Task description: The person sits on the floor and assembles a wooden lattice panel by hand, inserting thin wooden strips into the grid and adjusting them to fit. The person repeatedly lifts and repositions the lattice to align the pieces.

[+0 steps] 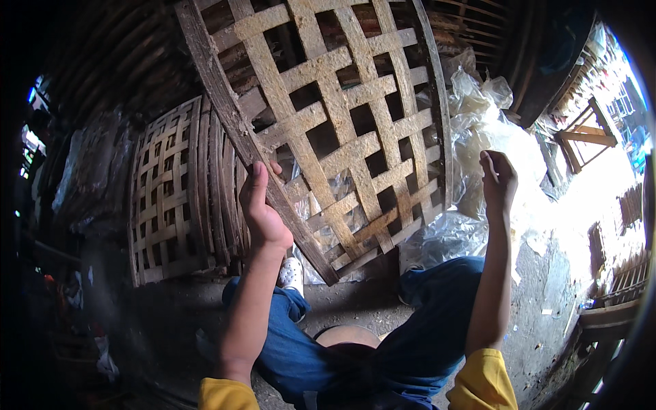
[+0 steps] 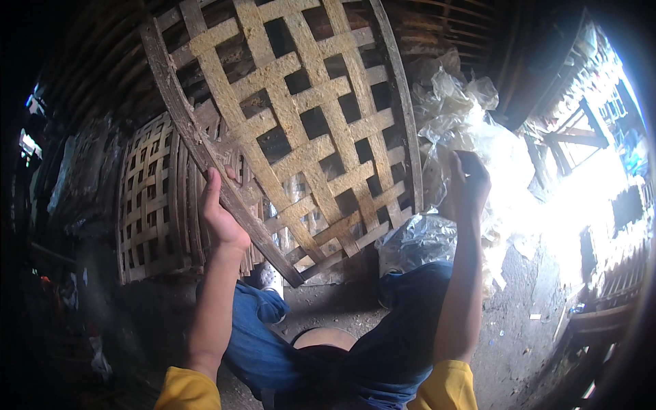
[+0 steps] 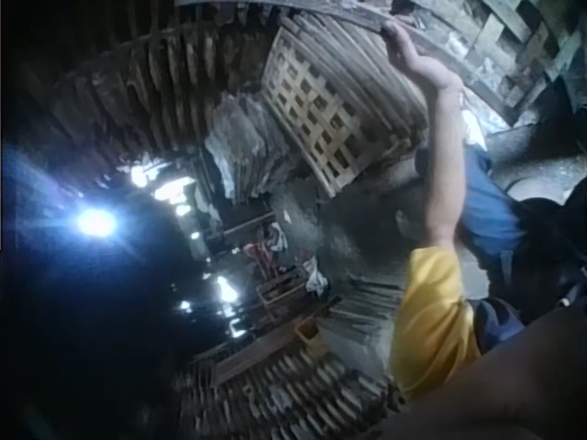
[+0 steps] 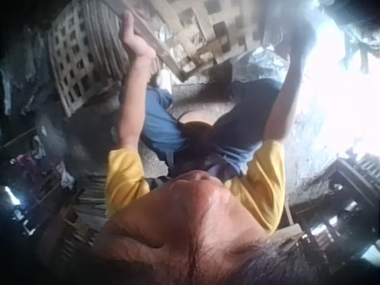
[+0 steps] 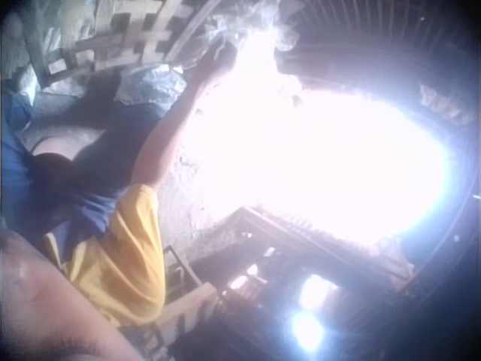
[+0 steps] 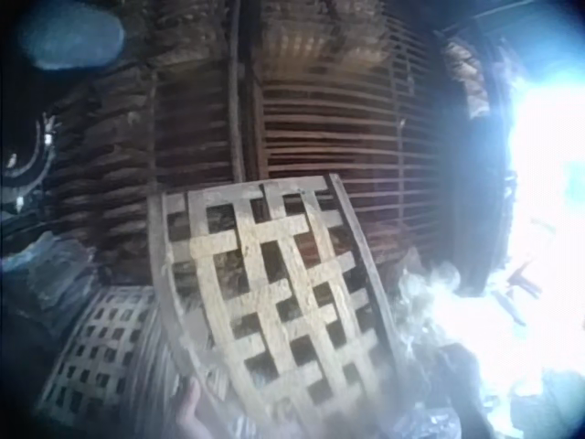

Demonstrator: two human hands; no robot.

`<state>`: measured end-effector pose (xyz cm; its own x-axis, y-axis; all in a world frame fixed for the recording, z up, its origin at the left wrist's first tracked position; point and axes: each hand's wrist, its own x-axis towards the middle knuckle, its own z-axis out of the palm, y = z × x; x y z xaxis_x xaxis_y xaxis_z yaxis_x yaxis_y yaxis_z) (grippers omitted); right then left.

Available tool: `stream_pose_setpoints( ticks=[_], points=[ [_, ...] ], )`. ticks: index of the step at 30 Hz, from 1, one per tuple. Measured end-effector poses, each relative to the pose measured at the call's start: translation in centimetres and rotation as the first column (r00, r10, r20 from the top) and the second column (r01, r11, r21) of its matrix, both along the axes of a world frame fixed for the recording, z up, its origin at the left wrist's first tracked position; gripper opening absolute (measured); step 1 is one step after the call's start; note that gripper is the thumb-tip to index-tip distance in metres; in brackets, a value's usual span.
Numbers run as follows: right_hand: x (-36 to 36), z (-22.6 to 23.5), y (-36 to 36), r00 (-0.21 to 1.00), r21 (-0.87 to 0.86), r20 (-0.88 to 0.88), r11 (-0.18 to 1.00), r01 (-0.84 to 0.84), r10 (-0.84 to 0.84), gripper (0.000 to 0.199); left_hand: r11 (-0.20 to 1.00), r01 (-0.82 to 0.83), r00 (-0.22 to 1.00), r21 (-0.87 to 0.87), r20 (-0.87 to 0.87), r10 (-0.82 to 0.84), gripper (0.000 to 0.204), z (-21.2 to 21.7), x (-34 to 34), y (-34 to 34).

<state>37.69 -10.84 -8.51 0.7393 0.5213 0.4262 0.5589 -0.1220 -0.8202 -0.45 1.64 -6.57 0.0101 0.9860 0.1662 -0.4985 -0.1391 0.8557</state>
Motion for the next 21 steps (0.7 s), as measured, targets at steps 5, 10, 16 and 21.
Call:
stream_pose_setpoints(
  ticks=[5, 10, 16, 21],
  points=[
    [-4.5, 1.1, 1.3, 0.98, 0.086, 0.187, 0.993, -0.086, 0.068, 0.011, 0.999, -0.006, 1.0, 0.046, 0.003, 0.006, 0.033, 0.1, 0.4, -0.2],
    [-11.3, 2.6, 2.2, 0.84, -0.034, 0.342, 0.899, -0.437, 0.421, 0.018, 0.999, -0.003, 1.0, -0.033, 0.014, 0.004, 0.031, -0.5, 0.5, -0.3],
    [-17.7, 1.7, 2.6, 0.565, -0.17, 0.508, 0.719, -0.674, 0.65, 0.023, 0.991, 0.043, 0.998, -0.127, 0.049, -0.037, 0.032, -0.3, 1.4, -0.6],
    [-19.8, 0.3, 3.5, 0.601, -0.099, 0.505, 0.733, -0.673, 0.62, 0.024, 0.984, 0.06, 0.994, -0.17, 0.101, -0.044, 0.031, -0.8, 1.5, -0.5]
  ],
)
